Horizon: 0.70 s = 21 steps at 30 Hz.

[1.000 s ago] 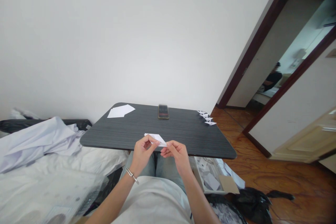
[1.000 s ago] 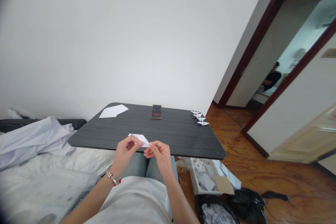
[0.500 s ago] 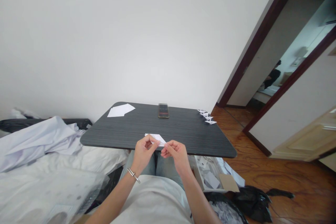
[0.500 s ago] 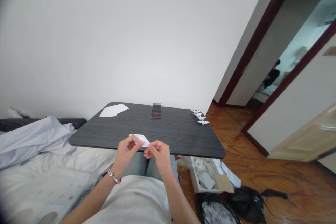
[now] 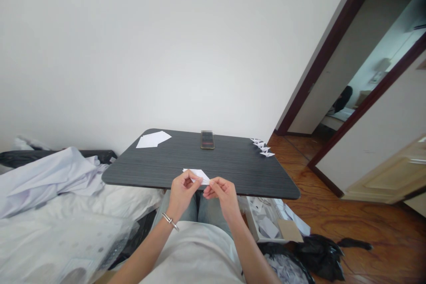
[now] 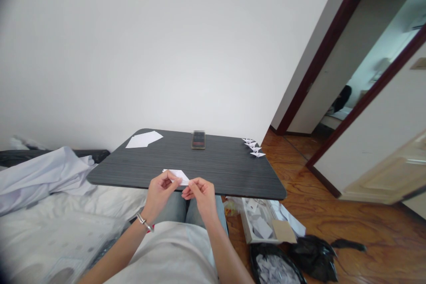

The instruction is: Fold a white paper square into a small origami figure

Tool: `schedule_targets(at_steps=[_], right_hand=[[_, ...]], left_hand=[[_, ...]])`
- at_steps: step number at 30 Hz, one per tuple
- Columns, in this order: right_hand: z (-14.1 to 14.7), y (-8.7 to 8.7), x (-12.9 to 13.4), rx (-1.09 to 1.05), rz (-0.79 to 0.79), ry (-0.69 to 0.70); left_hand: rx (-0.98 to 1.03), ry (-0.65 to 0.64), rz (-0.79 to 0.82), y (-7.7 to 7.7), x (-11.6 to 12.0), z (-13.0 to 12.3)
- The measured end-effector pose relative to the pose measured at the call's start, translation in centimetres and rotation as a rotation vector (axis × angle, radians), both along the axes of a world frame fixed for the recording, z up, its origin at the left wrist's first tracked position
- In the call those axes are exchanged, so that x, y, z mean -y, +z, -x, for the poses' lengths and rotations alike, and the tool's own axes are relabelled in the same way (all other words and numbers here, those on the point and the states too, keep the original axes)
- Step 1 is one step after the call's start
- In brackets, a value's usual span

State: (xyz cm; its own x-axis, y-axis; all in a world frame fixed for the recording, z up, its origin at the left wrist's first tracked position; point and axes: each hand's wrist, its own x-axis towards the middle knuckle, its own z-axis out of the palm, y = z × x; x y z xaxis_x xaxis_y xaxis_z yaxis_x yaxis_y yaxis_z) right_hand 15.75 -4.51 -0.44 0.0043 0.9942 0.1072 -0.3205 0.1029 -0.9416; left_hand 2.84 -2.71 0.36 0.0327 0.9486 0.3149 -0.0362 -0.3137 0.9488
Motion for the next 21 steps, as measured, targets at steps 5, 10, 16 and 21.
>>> schedule_targets(at_steps=[5,10,16,21], right_hand=[[-0.32,0.34,0.01,-0.037,0.034,0.019],[-0.55,0.50,-0.11,0.033,0.080,0.033],[-0.41,0.16,-0.17,0.024,0.070,-0.006],[-0.16,-0.03,0.02,0.024,0.015,-0.030]], left_hand=[[-0.031,-0.004,-0.020,0.00,-0.02,0.24],[-0.074,-0.002,-0.042,-0.42,-0.06,0.23],[-0.108,0.012,-0.048,-0.54,-0.03,0.31],[-0.058,0.007,-0.039,-0.24,0.03,0.17]])
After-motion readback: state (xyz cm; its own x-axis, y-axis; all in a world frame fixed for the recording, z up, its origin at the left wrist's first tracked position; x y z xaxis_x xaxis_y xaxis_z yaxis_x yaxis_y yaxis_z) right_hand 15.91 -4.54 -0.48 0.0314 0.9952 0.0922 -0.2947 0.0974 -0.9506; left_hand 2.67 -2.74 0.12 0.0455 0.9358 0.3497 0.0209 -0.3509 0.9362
